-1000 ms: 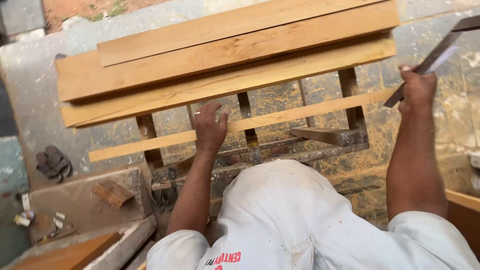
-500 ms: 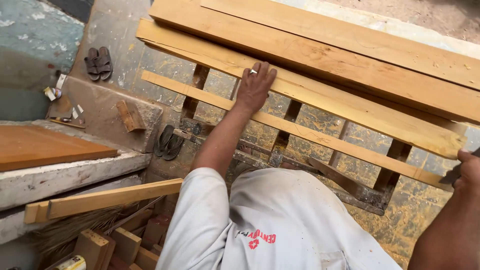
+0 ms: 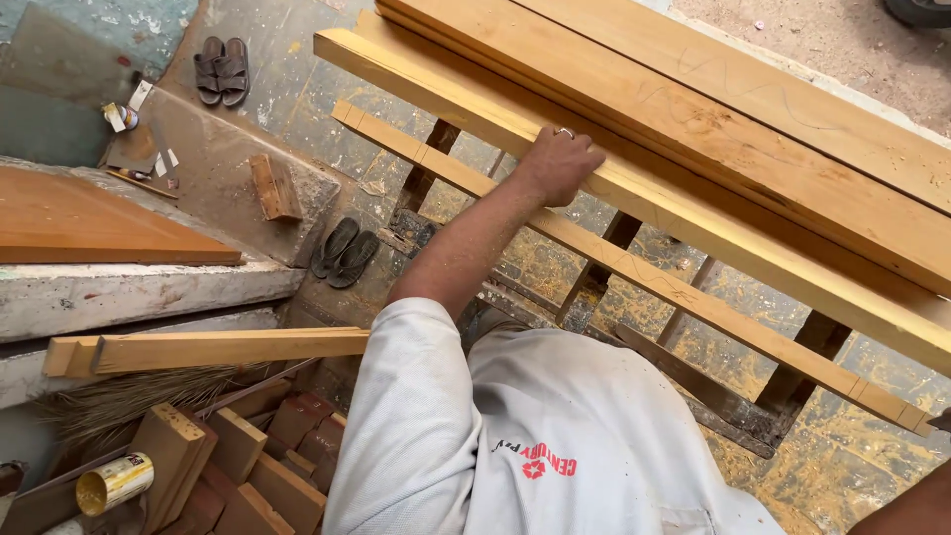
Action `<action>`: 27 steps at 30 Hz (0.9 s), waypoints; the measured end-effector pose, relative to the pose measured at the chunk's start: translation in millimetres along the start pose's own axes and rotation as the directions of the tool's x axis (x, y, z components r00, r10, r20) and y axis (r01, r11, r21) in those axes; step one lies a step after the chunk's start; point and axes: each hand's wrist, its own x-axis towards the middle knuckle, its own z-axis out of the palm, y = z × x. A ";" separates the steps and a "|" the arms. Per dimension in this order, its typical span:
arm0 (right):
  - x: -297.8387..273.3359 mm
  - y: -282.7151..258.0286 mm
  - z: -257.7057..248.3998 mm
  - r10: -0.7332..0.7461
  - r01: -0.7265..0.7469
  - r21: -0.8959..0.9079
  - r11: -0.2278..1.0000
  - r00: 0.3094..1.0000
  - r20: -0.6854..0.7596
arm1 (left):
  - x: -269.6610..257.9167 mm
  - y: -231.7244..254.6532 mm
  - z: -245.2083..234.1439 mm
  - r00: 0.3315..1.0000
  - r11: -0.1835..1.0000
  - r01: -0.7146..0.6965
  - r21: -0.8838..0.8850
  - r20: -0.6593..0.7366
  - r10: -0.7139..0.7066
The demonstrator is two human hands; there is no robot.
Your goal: The person marks wooden planks for cutting using a try square and a pen.
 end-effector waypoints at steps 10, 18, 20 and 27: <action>-10.9 -7.4 -18.0 -0.125 0.127 -0.147 0.981 0.992 0.024 | -2.6 4.7 12.4 0.989 0.987 0.055 -0.151 0.146 -0.032; -17.1 -16.7 -16.6 -0.071 0.058 -0.204 0.977 0.996 -0.056 | -30.0 68.4 -29.1 0.977 0.956 0.205 -0.211 -0.016 -0.213; -27.8 -24.4 -8.0 0.020 -0.033 -0.158 0.987 0.997 -0.081 | -31.6 94.5 -23.3 0.946 0.817 0.309 -0.487 0.071 -0.316; -51.4 -37.1 7.4 0.085 -0.093 -0.079 0.993 0.992 -0.098 | 34.1 100.1 62.1 0.589 -0.740 0.158 -0.653 0.664 -0.460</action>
